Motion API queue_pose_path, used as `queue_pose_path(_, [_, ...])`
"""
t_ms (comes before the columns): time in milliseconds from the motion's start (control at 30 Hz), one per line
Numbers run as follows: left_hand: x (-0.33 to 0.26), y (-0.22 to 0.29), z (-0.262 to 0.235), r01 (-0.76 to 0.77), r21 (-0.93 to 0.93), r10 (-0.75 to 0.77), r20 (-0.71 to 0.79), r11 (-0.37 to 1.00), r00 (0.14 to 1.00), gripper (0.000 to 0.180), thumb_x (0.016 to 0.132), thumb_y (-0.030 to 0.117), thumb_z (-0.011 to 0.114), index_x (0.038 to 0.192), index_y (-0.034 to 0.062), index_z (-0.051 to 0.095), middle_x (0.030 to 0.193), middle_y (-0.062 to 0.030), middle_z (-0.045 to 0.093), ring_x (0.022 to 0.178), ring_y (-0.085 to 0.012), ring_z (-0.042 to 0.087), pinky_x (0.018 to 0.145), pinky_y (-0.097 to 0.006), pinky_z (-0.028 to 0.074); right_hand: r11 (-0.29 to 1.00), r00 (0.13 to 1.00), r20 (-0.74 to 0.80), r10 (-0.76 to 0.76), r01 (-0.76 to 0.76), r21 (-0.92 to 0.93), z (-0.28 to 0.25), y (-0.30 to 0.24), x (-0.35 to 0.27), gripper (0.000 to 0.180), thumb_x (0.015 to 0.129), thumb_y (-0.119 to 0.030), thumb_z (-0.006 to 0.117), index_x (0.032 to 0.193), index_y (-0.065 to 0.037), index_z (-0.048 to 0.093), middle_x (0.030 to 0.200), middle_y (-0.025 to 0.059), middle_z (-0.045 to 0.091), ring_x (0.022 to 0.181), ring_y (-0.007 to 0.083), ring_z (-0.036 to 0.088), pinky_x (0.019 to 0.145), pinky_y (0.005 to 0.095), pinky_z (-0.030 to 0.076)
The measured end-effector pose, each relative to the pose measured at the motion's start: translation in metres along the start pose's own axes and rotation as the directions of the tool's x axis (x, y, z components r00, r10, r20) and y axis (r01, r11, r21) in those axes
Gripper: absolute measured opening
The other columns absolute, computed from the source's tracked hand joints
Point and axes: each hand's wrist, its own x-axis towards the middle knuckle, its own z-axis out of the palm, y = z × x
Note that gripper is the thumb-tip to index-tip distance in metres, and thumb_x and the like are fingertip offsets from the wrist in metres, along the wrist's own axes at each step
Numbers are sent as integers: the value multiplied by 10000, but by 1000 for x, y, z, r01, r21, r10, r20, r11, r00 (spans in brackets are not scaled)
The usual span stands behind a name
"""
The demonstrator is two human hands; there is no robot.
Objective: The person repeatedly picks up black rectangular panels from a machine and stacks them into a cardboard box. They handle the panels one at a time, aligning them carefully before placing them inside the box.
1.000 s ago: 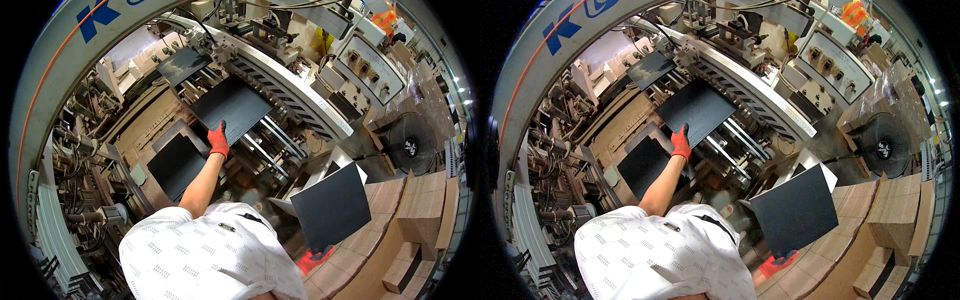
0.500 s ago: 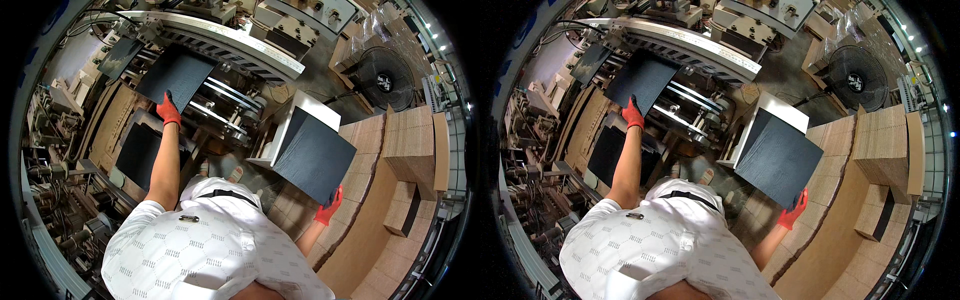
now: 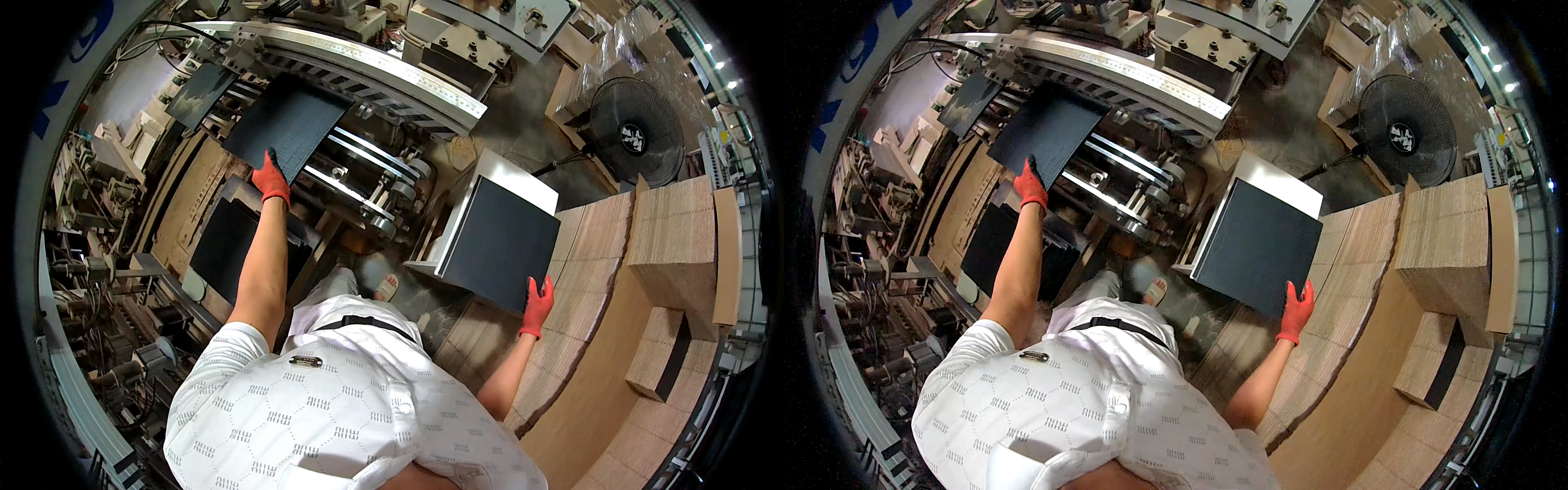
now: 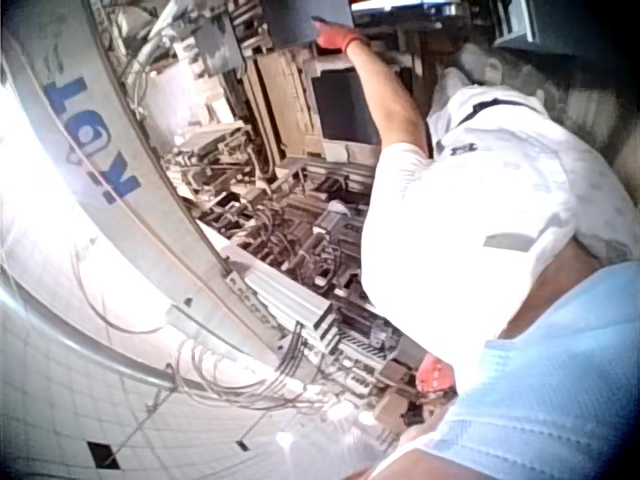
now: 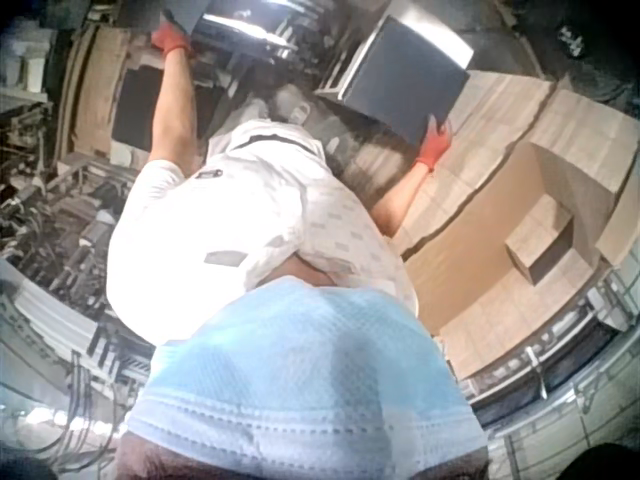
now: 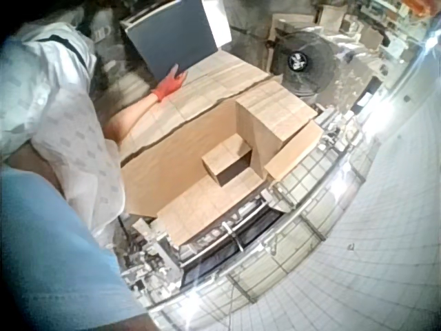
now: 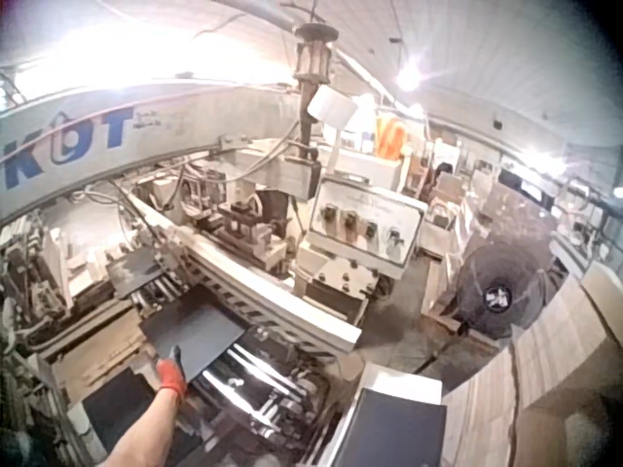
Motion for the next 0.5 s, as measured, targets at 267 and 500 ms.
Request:
queue_pose_path(267, [-4,2,0,-70,26,70,14,997,997,378,844,220,767,1098,-51,700,1045,-73,718,895,-168,632,844,-327,484,990,999,-21,-36,33,-135,13,2,6,620,887,-263,738,1370,53,510,1255,115,622,983,186,580,877,309,473])
queue_pose_path(500, [-18,14,0,-27,-59,30,46,998,998,362,860,197,749,1093,-72,680,1053,-76,710,889,-155,618,847,-326,483,913,999,-36,-14,-2,-407,7,-1,2,557,884,-428,698,1230,3,632,1045,99,672,878,228,609,808,365,479])
